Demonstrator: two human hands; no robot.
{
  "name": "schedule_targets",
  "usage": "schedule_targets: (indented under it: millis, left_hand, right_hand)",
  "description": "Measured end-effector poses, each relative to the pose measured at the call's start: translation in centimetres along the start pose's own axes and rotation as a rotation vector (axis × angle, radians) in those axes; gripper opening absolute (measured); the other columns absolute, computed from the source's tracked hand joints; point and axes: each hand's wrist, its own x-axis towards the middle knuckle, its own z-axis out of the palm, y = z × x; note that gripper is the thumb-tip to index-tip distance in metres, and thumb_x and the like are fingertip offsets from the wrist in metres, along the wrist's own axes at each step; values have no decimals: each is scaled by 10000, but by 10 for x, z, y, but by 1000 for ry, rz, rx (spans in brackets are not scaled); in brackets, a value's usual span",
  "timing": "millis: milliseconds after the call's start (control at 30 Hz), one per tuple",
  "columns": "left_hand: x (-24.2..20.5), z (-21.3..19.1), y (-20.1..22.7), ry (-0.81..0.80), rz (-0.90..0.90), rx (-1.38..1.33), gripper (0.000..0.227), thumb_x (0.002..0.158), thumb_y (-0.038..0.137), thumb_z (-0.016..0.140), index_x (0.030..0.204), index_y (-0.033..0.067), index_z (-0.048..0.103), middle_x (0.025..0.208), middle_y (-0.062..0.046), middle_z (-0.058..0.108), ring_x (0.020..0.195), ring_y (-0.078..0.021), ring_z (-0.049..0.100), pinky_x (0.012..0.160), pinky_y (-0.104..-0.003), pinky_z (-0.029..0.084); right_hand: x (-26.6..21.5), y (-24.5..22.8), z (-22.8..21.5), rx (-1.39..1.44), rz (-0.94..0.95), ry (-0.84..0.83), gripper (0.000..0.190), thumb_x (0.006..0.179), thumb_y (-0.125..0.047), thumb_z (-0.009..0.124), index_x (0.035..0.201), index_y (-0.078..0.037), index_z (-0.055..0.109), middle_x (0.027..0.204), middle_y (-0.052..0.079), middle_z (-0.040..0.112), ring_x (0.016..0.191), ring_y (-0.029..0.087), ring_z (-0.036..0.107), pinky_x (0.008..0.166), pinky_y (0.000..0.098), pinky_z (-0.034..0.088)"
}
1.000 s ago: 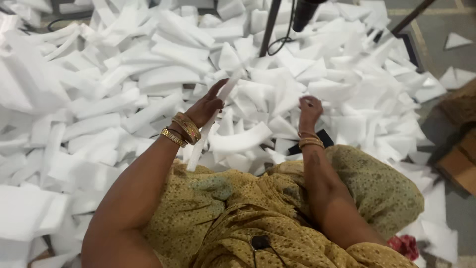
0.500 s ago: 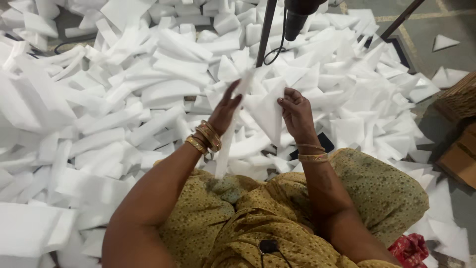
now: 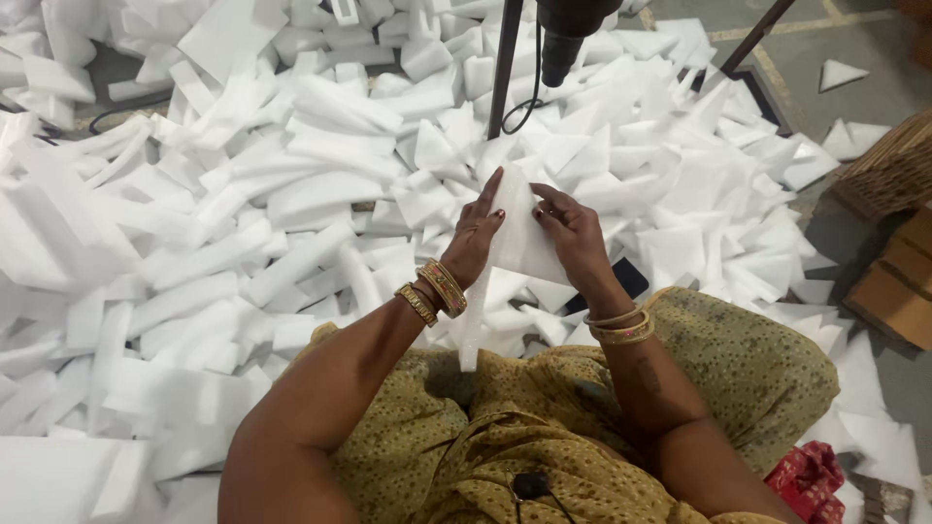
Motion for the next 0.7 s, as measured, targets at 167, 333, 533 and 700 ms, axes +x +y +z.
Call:
schedule_targets:
  millis: [167,333,533,700]
  left_hand:
    - [-2,8,-1,11,-125,50,597,1069,306,319,1647,232,193,1695,-103,319,1452,-345,359,1246,-423,213]
    - [-3,16,7,55,-202,-101,578,1072,333,297,1640,247,240,1653,-102,377,1481,-327,359,1246,-424,253]
    - [9,24,10,53,-249,-110,596,1070,278,306,1660,267,218,1610,-128,395,1465,-320,383,1258,-406,253]
    - [30,29,11,81,-144,-252,575,1091,271,271,1658,226,186,1683,-147,292,1511,-297,314,1268,-392,212]
  right_hand:
    - [-2,-7,-2,-61,16,22,365,1012,-18,608,1375,9,632,967,-3,665,837,43,576,745,197,502]
    - [2,-9,-5,-60,72,42,353,1004,-28,612,1355,2,642,1000,13,713,837,41,604,727,191,517]
    - [14,-3,-18,-88,46,43,348,982,-20,642,1327,15,668,1028,36,711,867,49,617,752,194,528]
    - [40,-11,-33,-115,113,58,352,961,-30,640,1309,19,663,1031,81,745,770,109,663,656,221,571]
